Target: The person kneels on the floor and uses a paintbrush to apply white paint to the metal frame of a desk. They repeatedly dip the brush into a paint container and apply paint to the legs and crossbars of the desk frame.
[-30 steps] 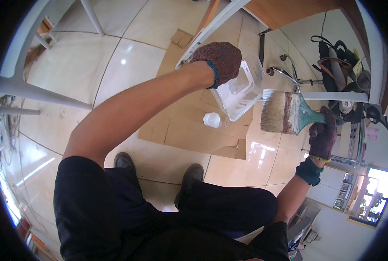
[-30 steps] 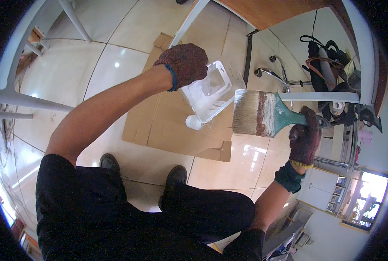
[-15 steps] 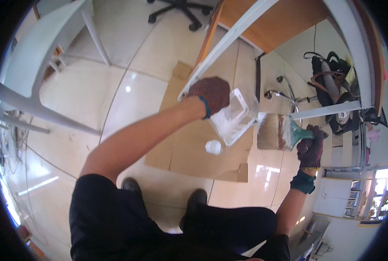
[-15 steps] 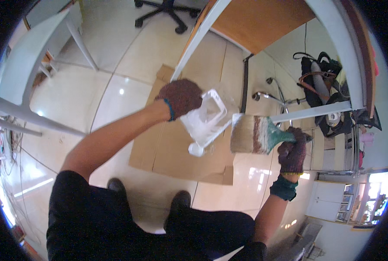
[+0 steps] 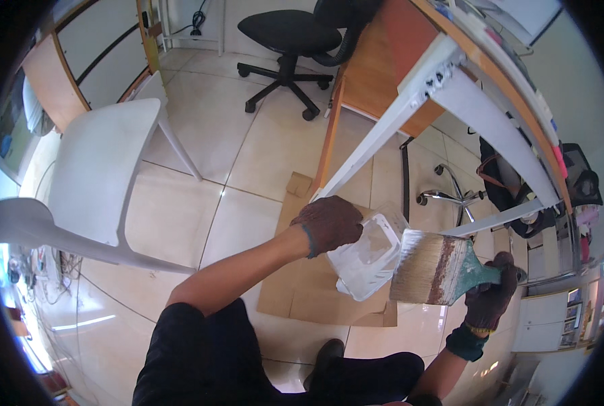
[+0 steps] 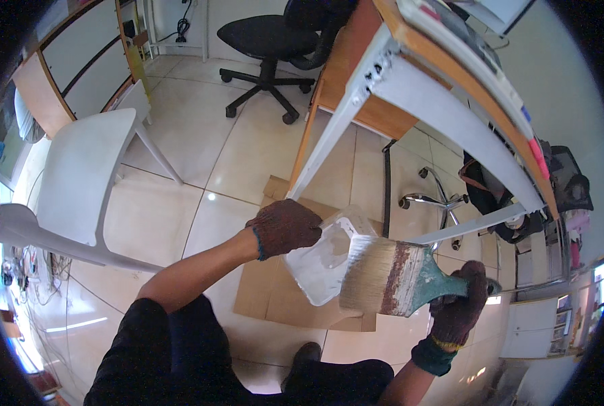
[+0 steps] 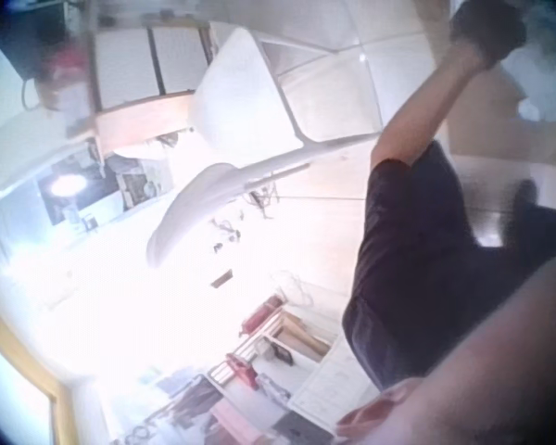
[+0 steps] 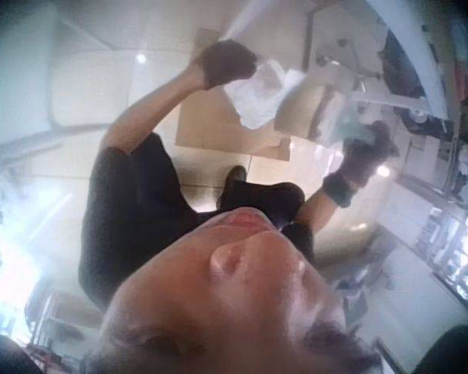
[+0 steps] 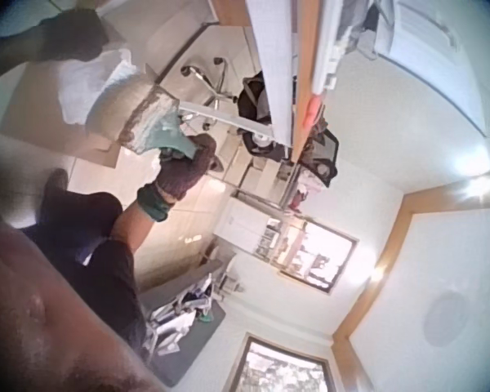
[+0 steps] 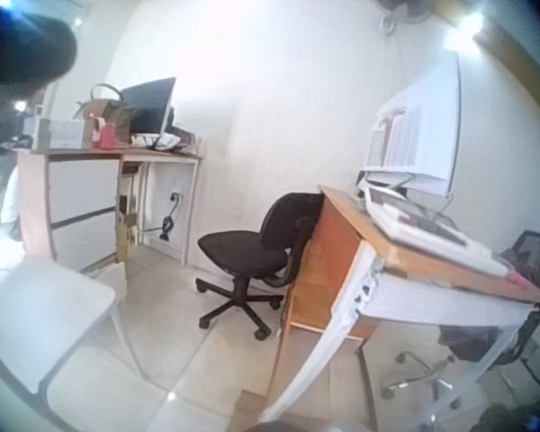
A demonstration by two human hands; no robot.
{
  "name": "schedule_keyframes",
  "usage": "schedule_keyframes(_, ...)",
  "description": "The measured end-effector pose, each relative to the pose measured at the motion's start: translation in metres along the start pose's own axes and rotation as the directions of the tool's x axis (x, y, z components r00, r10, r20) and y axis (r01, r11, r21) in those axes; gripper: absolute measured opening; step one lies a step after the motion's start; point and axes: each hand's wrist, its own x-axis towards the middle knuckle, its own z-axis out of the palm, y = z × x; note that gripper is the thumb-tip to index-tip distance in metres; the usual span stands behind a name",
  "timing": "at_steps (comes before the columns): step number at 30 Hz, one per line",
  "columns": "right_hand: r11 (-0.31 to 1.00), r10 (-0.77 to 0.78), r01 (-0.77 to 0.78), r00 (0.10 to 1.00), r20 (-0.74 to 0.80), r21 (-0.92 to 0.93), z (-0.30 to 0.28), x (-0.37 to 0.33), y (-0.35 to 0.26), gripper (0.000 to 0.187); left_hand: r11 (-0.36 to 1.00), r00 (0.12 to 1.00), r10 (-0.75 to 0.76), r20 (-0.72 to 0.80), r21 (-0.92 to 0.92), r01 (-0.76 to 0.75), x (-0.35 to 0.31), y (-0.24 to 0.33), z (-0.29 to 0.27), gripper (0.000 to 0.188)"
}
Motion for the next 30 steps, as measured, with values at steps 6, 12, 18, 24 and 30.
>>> schedule_keyframes(6, 0.985, -0.123, 0.133, 0.988, 0.097, -0.108, 0.037, -0.029, -0.031, 0.04, 0.994, 0.995, -0.088, 0.041, -0.063, 0.09, -0.034, 0.006, -0.054, 0.03)
schedule_keyframes(12, 0.902, -0.306, 0.309, 0.95, 0.058, -0.303, 0.085, -0.048, -0.043, 0.044, 0.995, 0.998, -0.054, -0.034, -0.089, 0.051, -0.049, 0.003, -0.086, 0.03)
schedule_keyframes(18, 0.821, -0.514, 0.472, 0.856, -0.058, -0.322, 0.119, -0.056, -0.049, 0.043, 0.978, 0.985, -0.026, -0.172, -0.209, -0.01, -0.056, -0.005, -0.114, 0.032)
schedule_keyframes(24, 0.519, -0.716, 0.608, 0.693, 0.082, -0.601, 0.144, -0.046, -0.052, 0.022, 0.985, 0.988, -0.002, -0.151, -0.17, -0.024, -0.052, -0.005, -0.13, 0.034)
schedule_keyframes(30, 0.511, -0.756, 0.659, 0.65, 0.076, -0.551, 0.174, -0.038, -0.06, 0.02, 0.952, 0.905, 0.236, -0.354, -0.103, -0.289, -0.058, -0.004, -0.135, 0.033)
